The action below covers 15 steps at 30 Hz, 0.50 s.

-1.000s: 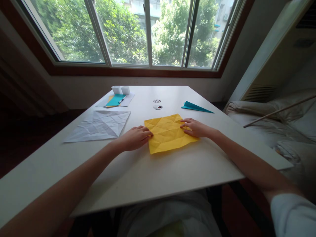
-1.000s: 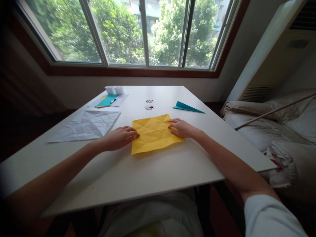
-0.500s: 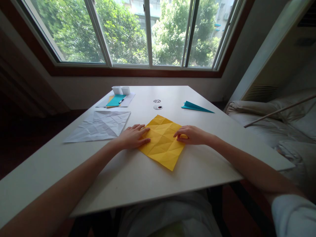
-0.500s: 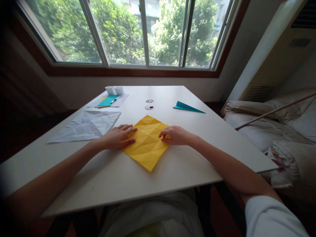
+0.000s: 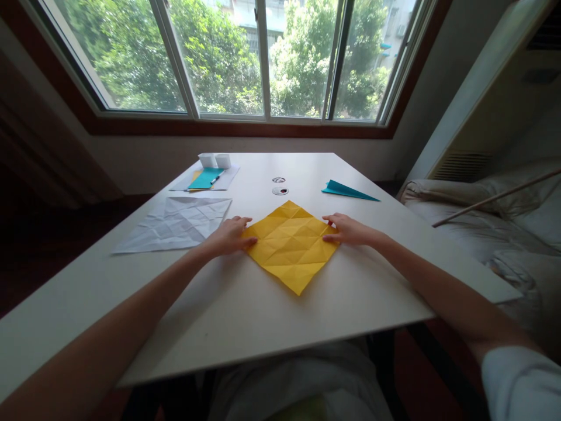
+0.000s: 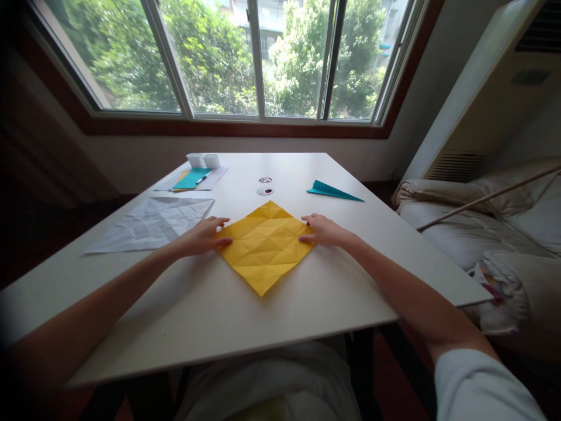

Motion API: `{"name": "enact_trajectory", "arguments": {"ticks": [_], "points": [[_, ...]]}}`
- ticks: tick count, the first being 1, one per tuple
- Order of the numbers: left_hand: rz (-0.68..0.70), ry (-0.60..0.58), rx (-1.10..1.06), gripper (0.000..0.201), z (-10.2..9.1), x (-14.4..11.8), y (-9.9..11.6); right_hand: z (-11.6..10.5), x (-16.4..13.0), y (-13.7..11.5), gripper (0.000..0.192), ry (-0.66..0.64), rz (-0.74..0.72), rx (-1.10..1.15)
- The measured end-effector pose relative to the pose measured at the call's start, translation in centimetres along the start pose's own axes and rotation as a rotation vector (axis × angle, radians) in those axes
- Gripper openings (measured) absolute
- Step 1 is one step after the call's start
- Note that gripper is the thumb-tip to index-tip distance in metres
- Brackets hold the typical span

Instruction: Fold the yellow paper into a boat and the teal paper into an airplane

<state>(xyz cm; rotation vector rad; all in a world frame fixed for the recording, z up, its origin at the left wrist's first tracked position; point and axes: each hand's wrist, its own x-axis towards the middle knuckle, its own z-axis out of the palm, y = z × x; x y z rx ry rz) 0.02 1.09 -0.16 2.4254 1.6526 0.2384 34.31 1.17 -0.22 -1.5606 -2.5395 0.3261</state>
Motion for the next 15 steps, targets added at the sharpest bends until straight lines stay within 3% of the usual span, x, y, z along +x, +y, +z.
{"name": "enact_trajectory", "arguments": {"ticks": [4, 8, 15], "points": [[-0.063, -0.065, -0.359, 0.077, -0.7, 0.2, -0.8, 0.0, 0.1, 0.1, 0.068, -0.007, 0.031, 0.068], [-0.14, -0.103, -0.567, 0.071, -0.9, 0.2, -0.8, -0.4, 0.2, 0.3, 0.065, -0.047, 0.073, 0.169], [-0.13, -0.137, -0.605, 0.032, -1.2, 0.0, -1.0, -0.8, 0.5, 1.6, 0.043, -0.118, 0.06, 0.299]]}}
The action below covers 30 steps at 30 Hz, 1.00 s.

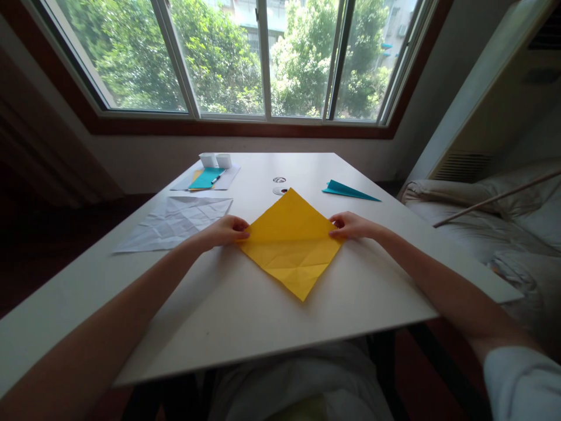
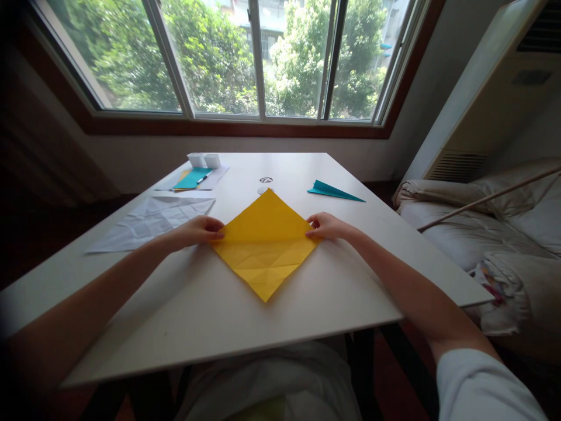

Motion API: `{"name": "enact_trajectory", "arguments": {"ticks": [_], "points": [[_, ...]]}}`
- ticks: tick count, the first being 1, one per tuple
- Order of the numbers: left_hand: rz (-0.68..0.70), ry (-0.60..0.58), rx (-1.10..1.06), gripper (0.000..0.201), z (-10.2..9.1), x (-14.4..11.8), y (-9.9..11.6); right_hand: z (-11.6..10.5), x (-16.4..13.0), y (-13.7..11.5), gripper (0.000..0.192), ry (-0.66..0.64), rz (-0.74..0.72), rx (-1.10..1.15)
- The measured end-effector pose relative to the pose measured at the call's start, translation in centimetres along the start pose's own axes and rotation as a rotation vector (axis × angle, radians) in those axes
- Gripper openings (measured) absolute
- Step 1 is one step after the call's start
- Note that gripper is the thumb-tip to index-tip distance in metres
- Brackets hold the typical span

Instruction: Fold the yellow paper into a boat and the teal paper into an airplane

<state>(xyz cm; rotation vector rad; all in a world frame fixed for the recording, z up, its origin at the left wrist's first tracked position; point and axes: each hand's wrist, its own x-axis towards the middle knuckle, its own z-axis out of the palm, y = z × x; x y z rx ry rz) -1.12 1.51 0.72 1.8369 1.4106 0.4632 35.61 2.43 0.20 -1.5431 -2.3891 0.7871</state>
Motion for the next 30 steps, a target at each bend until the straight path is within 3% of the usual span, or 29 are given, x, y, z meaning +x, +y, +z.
{"name": "enact_trajectory", "arguments": {"ticks": [4, 10, 16, 19, 22, 27, 30], "points": [[0.078, 0.026, 0.06, 0.029, -0.2, 0.1, -0.2, -0.2, 0.2, 0.3, 0.031, 0.087, -0.123, 0.005], [0.306, 0.139, 0.262, 0.026, -0.7, 0.3, -0.4, -0.1, 0.1, 0.0, 0.014, 0.261, -0.358, -0.168], [0.492, 0.074, 0.474, 0.018, -0.7, 0.2, -0.2, -0.1, -0.2, -0.3, 0.021, 0.122, -0.441, -0.256], [0.479, -0.007, 0.559, 0.02, -0.8, 0.0, -0.1, -0.4, -0.5, -0.4, 0.027, 0.037, -0.412, -0.288], [0.433, 0.002, 0.648, 0.026, -0.6, -0.5, 0.5, -0.6, -0.8, -0.6, 0.034, -0.007, -0.408, -0.311], [0.421, 0.183, 0.886, 0.028, 1.8, -1.7, 2.8, 0.1, -1.1, -1.7, 0.033, 0.096, -0.411, -0.457], [0.527, 0.11, 0.808, 0.029, 4.2, -2.2, 3.9, 1.2, -1.2, -3.0, 0.027, 0.201, -0.397, -0.521]]}}
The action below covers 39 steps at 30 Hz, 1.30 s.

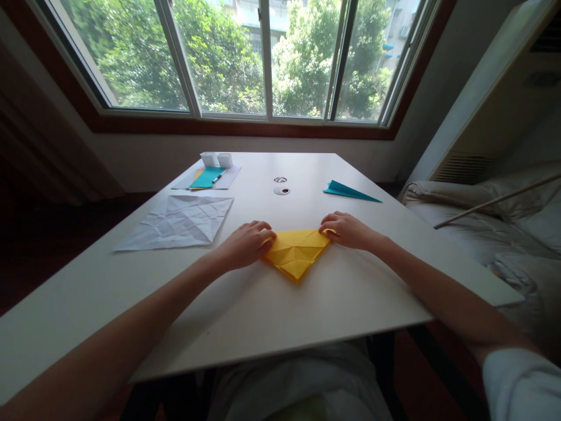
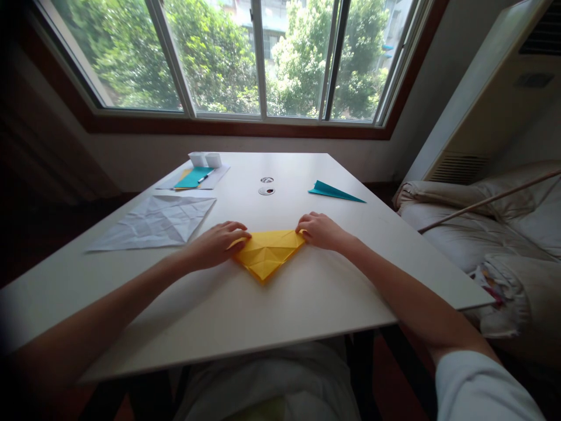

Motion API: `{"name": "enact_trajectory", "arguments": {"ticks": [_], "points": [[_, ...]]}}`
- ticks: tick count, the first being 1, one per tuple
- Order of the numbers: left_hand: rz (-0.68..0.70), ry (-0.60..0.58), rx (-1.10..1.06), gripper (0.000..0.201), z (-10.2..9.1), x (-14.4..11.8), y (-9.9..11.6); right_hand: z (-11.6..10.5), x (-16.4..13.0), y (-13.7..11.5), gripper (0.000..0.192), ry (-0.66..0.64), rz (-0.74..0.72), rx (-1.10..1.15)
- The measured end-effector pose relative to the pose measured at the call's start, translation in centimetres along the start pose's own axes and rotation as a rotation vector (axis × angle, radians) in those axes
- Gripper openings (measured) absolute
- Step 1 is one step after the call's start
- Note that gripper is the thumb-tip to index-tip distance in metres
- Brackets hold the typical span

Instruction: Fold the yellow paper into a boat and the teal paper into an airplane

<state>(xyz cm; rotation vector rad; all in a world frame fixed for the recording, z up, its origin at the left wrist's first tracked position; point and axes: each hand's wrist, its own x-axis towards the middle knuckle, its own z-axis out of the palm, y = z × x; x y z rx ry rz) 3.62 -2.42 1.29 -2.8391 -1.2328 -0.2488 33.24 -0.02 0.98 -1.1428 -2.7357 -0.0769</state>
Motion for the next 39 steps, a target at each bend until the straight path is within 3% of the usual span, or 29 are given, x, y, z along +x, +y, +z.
{"name": "enact_trajectory", "arguments": {"ticks": [3, 7, 14, 23, 28, 33, 39], "points": [[0.042, -0.034, -0.075, 0.032, 0.9, 0.1, 2.1, 0.4, 0.3, -1.9, 0.027, 0.048, 0.006, -0.001], [-0.005, -0.051, -0.086, 0.041, 1.6, -0.1, 3.7, 1.0, 0.3, -4.2, 0.035, 0.044, -0.01, 0.066], [-0.15, -0.112, -0.094, 0.087, 2.2, -0.4, 4.9, 1.9, -0.1, -5.8, 0.078, -0.114, -0.023, 0.161], [-0.235, -0.262, -0.125, 0.1, 1.9, -0.5, 4.8, 2.3, -0.1, -5.3, 0.097, -0.313, 0.084, 0.249], [-0.413, -0.378, -0.087, 0.11, 1.1, -0.6, 4.3, 1.7, -0.8, -3.9, 0.107, -0.414, 0.215, 0.228], [-0.568, -0.403, -0.033, 0.11, 0.5, -1.0, 3.3, -0.2, -1.5, -2.0, 0.119, -0.564, 0.385, 0.117], [-0.577, -0.421, -0.026, 0.104, 0.4, -1.1, 2.6, -0.7, -1.6, -1.2, 0.117, -0.55, 0.397, 0.081]]}}
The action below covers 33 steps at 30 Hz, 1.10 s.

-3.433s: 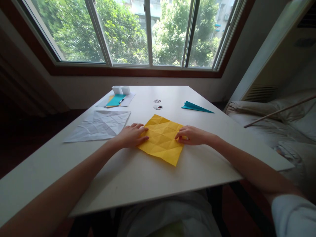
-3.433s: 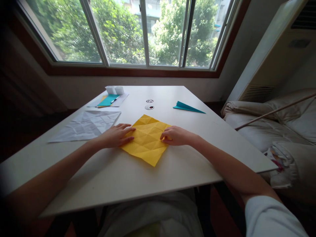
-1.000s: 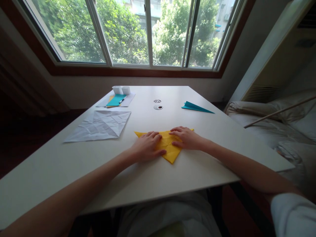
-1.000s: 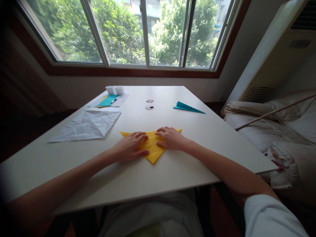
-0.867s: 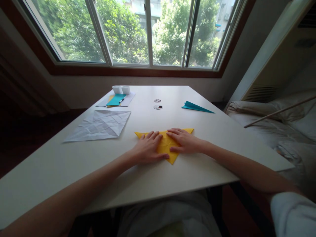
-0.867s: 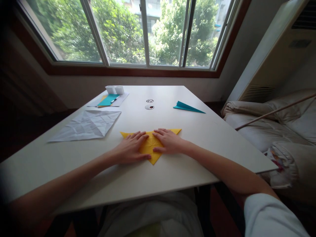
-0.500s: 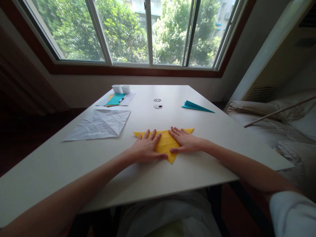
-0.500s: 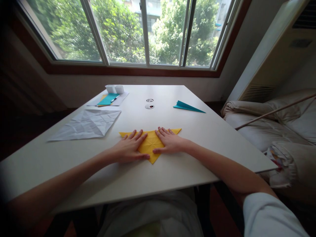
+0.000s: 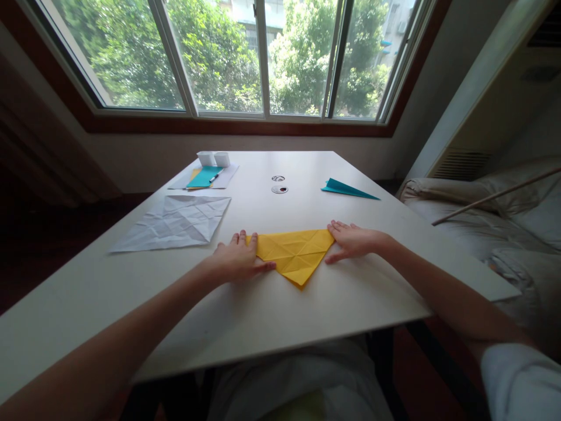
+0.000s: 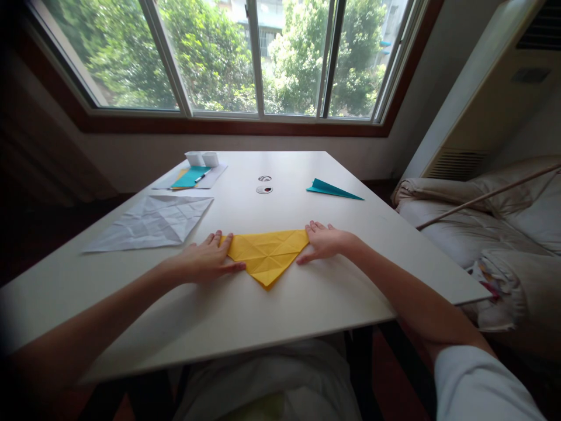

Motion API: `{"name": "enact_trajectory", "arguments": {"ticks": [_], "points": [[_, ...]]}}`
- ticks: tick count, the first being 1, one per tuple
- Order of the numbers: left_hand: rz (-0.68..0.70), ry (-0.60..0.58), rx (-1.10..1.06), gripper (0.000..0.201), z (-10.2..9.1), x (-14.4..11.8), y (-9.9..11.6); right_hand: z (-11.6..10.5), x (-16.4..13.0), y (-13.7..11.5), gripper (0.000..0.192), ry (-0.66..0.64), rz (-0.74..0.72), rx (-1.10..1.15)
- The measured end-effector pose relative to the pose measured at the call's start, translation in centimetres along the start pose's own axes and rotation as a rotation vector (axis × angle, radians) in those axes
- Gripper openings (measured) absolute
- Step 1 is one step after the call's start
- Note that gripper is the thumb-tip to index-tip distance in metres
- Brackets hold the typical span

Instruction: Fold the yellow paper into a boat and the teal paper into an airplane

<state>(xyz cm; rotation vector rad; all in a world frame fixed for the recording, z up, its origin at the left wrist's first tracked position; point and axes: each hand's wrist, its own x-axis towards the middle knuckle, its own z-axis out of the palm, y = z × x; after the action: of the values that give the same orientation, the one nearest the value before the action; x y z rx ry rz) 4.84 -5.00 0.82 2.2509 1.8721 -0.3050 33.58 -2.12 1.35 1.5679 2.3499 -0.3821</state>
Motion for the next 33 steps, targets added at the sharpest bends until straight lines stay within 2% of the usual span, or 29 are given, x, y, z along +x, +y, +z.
{"name": "enact_trajectory", "arguments": {"ticks": [2, 5, 9, 13, 16, 20, 24, 29, 31, 33], "points": [[0.019, 0.007, -0.018, 0.099, -0.1, 0.4, -0.3, -0.1, 0.2, 0.0, 0.112, 0.06, -0.066, 0.016], [0.081, 0.021, -0.048, 0.091, -0.2, 1.4, -1.1, -0.4, 0.5, 0.0, 0.101, 0.176, -0.244, 0.079], [0.174, 0.03, -0.055, 0.082, -0.5, 2.8, -2.6, -0.9, 0.6, -0.2, 0.071, 0.274, -0.459, 0.123], [0.233, 0.036, -0.085, 0.076, -0.7, 3.6, -3.7, -1.3, 0.4, -0.6, 0.041, 0.36, -0.615, 0.07], [0.276, 0.059, -0.112, 0.073, -0.8, 3.9, -4.2, -1.5, 0.1, -1.0, 0.033, 0.443, -0.673, 0.061], [0.361, 0.112, -0.197, 0.065, -0.8, 4.4, -4.8, -1.6, -0.2, -1.4, 0.032, 0.619, -0.563, 0.141], [0.407, 0.221, -0.352, 0.063, -0.8, 4.9, -5.0, -1.4, -0.1, -1.5, 0.035, 0.712, -0.372, 0.341], [0.248, 0.443, -0.458, 0.058, -0.8, 5.3, -5.1, -0.8, 1.1, -1.0, 0.041, 0.793, -0.165, 0.484], [0.147, 0.472, -0.433, 0.06, -0.8, 5.3, -5.1, -0.5, 1.8, -0.6, 0.042, 0.78, -0.107, 0.509], [0.09, 0.449, -0.411, 0.065, -0.8, 5.1, -5.2, -0.2, 2.4, -0.2, 0.041, 0.746, -0.062, 0.554]]}}
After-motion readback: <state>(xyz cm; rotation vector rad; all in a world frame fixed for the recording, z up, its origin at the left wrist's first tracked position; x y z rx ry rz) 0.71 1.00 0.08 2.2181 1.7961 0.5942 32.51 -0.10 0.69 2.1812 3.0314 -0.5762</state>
